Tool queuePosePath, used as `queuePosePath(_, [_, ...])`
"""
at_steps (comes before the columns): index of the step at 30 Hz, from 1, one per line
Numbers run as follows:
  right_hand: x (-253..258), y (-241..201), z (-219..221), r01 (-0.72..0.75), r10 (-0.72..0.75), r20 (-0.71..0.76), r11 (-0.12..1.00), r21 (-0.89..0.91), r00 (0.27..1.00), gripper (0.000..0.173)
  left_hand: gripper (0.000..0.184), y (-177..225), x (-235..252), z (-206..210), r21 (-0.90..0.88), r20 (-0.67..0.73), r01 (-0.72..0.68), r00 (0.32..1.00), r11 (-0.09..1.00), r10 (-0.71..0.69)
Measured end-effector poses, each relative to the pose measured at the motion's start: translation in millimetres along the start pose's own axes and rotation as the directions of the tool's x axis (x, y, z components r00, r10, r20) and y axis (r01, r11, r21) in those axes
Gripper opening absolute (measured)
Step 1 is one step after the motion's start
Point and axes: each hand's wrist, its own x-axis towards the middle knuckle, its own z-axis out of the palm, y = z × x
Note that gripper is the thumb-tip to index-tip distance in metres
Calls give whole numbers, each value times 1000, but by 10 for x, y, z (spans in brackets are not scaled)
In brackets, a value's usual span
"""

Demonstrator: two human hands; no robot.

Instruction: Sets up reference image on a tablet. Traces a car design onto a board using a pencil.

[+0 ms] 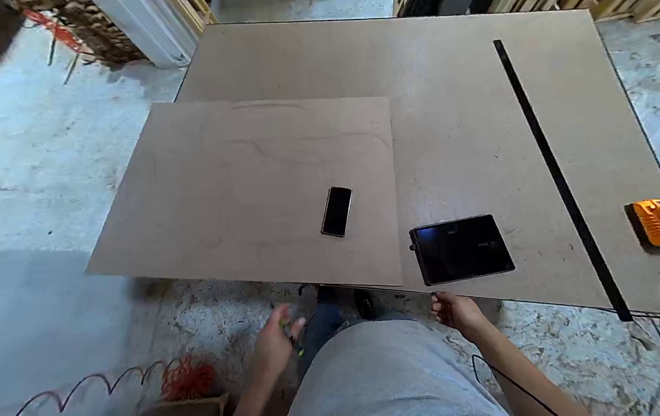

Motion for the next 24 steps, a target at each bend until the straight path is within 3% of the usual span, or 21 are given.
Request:
queuePosePath(4, [-277,-70,55,120,-118,-103,993,11,988,34,77,948,1092,-283,213,191,-89,980,973,48])
queuePosePath(10, [-816,116,364,229,-187,-251,962,150,950,33,96,1891,2389,-45,277,215,-259,955,925,203])
queuePosePath(13, [-959,283,485,246,-165,-311,938,245,936,36,102,2127,2656,140,306,203,-317,943,898,263])
queuePosePath(17, [-1000,339,410,252,-128,-358,911,327,925,34,110,2230,2667,361,394,200,-370,928,841,314])
queuePosePath(20, [-798,104,90,286,-188,-414,939,189,891,33,109,2246,2664,545,447,156,-368,929,815,335])
queuePosePath(24, [-383,-562,-600,292,-378,-491,924,-245,785,37,108,2600,2676,819,474,107,-342,937,811,333])
